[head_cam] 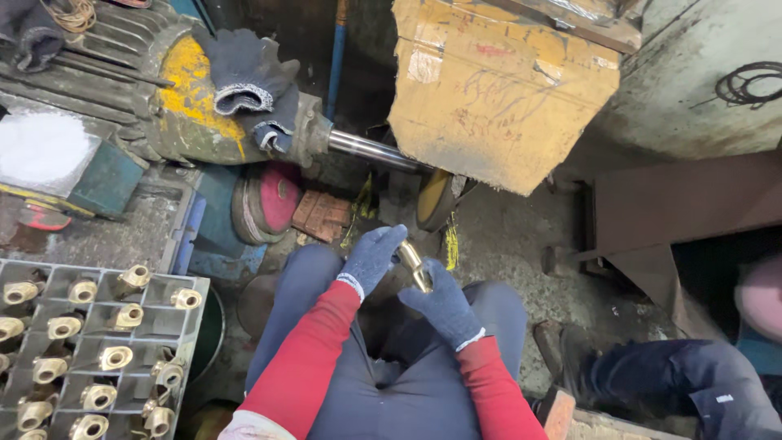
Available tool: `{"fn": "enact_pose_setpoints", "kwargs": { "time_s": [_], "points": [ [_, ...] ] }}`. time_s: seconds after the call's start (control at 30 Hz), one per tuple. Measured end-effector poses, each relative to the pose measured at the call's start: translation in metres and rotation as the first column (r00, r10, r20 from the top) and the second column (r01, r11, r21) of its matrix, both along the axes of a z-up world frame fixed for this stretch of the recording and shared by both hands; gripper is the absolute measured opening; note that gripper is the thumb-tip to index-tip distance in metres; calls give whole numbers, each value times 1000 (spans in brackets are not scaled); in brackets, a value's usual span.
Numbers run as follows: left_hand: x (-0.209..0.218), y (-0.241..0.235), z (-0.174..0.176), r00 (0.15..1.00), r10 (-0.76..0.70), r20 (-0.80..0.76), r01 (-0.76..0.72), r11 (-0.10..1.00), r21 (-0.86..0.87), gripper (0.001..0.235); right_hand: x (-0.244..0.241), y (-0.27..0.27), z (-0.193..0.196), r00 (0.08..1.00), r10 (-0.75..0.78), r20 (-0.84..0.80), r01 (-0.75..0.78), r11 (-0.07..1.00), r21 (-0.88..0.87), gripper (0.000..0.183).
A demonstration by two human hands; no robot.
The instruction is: The person holds a metal component with gloved hands and presses it against a rotating polishing wheel, moving the part to polish different surfaces before placing it in a grid-like tray.
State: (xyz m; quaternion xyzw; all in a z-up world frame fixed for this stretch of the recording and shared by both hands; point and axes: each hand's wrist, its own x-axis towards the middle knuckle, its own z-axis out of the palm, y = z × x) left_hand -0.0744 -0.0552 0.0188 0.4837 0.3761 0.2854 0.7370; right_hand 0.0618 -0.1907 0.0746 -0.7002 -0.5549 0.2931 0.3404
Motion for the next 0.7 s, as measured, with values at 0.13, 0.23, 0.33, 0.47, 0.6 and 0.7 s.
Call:
{"fn": "enact_pose_setpoints", "kwargs": {
  "time_s": [0.13,0.23,0.33,0.47,0.6,0.7],
  "points": [
    [-4,-2,23,999,-35,18,33,996,81,44,-1,-9,-8,998,-23,53,23,1000,6,73],
    [-4,-1,29,989,-13,-150,64,938,340,46,-4,-11,7,998,56,19,-58,994,89,58],
    [-1,-2,25,979,33,-200,70,872,485,46,-11,-15,29,861,-178,-477,11,943,-332,46],
    [7,-2,14,1000,-13,-2,13,923,384,38,-16,-10,40,579,-198,-791,-48,960,-275,38],
    [11,-4,7,978,-103,183,96,994,44,40,-17,-6,40,566,-183,-804,-64,963,-264,38],
    [8,-6,11,941,-139,307,143,990,8,44,-14,-5,40,700,-73,-710,-119,969,-218,42]
  ]
}}
